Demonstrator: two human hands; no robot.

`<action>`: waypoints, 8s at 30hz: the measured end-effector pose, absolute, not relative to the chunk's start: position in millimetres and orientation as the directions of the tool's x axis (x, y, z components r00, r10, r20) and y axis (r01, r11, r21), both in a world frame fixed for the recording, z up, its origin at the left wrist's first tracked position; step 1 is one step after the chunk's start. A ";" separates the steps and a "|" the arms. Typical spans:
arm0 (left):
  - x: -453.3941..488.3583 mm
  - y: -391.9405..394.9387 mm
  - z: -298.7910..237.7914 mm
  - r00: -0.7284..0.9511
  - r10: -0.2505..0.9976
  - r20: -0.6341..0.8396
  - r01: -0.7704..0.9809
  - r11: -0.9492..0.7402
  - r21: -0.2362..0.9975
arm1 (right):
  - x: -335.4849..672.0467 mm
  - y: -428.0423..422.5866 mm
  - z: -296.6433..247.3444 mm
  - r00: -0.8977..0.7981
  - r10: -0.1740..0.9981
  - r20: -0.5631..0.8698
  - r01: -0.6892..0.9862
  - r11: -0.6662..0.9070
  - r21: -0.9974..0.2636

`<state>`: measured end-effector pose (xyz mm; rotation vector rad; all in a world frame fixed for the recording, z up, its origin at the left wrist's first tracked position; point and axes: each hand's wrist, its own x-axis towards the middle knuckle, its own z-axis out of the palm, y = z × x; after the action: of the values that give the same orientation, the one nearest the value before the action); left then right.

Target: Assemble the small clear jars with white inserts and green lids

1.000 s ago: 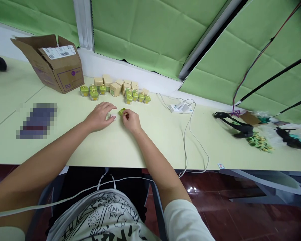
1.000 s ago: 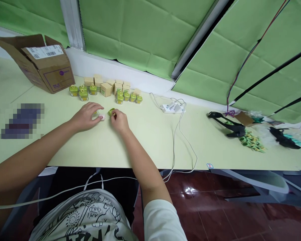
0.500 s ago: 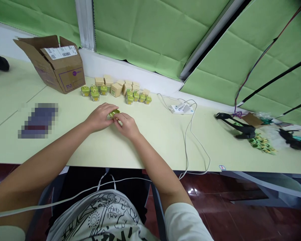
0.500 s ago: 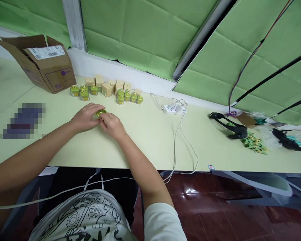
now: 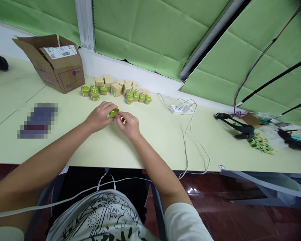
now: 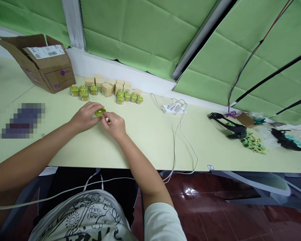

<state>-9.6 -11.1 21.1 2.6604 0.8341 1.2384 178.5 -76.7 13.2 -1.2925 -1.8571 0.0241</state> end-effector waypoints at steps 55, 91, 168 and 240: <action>1.5 -17.3 11.1 0.466 0.474 0.747 0.444 -0.856 0.266 | 173.0 -85.2 25.7 -0.197 0.834 0.516 0.875 0.387 -0.291; -4.0 -18.0 17.3 0.470 0.348 0.811 0.359 -0.915 0.185 | 183.0 -62.7 19.4 -0.009 0.970 0.243 -0.015 0.243 -0.970; 0.2 -25.7 27.0 0.365 0.592 0.719 0.441 -0.790 0.426 | 187.8 -67.0 26.0 0.072 0.955 0.289 0.156 0.276 -0.949; -7.0 -22.2 29.5 0.333 0.849 0.411 0.354 -0.516 0.780 | 193.1 -58.9 26.6 0.104 0.994 -0.040 -0.419 0.007 -0.908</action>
<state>-7.0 -22.2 29.5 2.0286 1.0514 1.1232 193.1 -58.9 26.6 -0.9485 -0.8017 1.3147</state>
